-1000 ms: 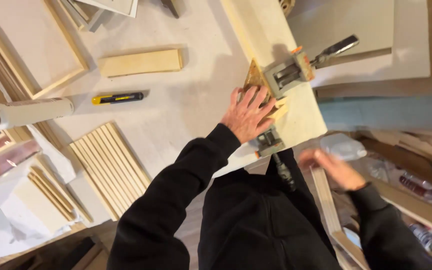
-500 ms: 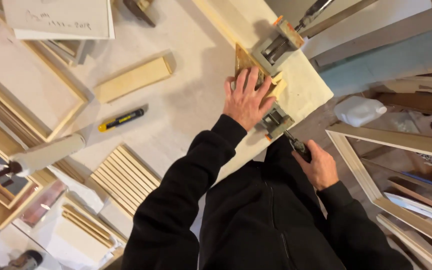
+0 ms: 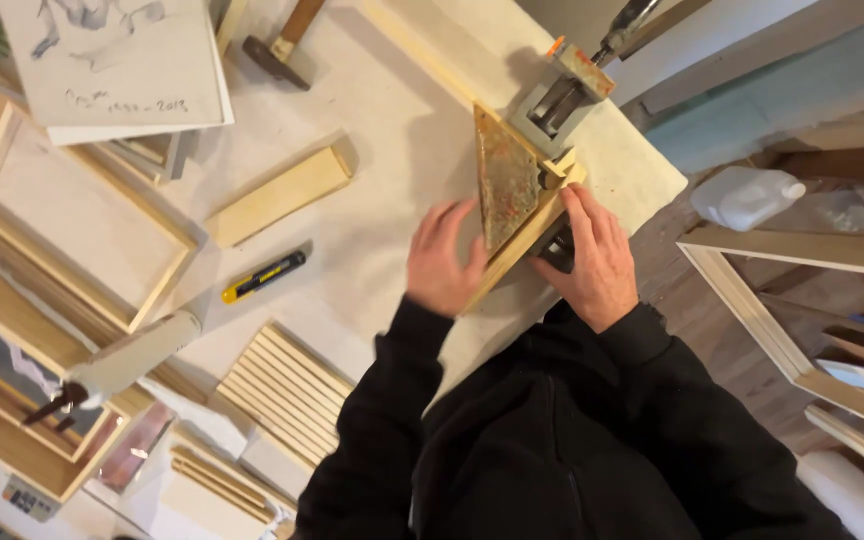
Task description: The person picks up a wooden picture frame moulding piece, applies wood glue from a bottle along its mitered end, then fits two pieces together in a corner clamp on the workbench, aligning them against the clamp's angled guide. They tighten the clamp, tap the joint with a hammer, release the clamp, and set the joined corner aside before starting the next piece.
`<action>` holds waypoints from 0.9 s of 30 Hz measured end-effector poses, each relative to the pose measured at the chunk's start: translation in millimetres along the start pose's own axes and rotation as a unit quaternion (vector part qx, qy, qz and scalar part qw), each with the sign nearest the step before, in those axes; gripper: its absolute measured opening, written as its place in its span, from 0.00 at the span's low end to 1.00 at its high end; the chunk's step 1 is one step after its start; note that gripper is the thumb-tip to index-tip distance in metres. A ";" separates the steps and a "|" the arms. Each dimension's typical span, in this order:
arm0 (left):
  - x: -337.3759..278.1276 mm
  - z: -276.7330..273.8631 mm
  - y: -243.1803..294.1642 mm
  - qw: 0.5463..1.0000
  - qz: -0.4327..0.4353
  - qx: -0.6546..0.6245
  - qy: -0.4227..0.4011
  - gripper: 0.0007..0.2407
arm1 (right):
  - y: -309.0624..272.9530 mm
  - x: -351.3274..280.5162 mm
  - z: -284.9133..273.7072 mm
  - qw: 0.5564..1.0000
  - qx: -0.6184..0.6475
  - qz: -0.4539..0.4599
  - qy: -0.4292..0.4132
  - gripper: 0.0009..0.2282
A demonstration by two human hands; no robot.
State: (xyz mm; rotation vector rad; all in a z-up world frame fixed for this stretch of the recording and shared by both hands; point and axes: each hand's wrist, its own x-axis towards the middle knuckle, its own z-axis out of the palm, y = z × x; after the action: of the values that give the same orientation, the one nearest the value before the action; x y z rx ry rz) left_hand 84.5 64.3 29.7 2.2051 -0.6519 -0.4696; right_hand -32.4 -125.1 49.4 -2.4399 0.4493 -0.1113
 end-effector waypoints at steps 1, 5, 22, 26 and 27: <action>-6.1 1.2 -13.5 1.000 0.003 -0.002 -0.005 0.19 | -0.3 1.1 -1.3 1.000 -0.002 0.005 0.002 0.42; -28.3 -5.2 -42.0 0.960 -0.157 -0.143 -0.181 0.15 | -5.4 0.6 0.0 1.000 0.014 0.019 -0.003 0.42; -35.8 8.9 -69.7 0.889 -0.257 -0.312 -0.216 0.15 | -5.8 1.0 -0.2 1.000 0.022 0.013 0.008 0.32; -36.1 8.8 -70.8 0.879 -0.267 -0.330 -0.217 0.15 | -4.1 0.3 0.1 0.999 0.037 0.010 0.010 0.33; -35.5 8.9 -70.7 0.882 -0.260 -0.331 -0.213 0.15 | -3.8 1.2 0.2 0.999 0.036 0.008 0.010 0.33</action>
State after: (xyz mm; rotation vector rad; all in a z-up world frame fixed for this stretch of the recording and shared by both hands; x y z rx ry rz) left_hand 72.7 120.3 -25.7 1.5865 -0.0520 -1.2753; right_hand -30.2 -122.6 51.6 -2.3651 0.4656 -0.1425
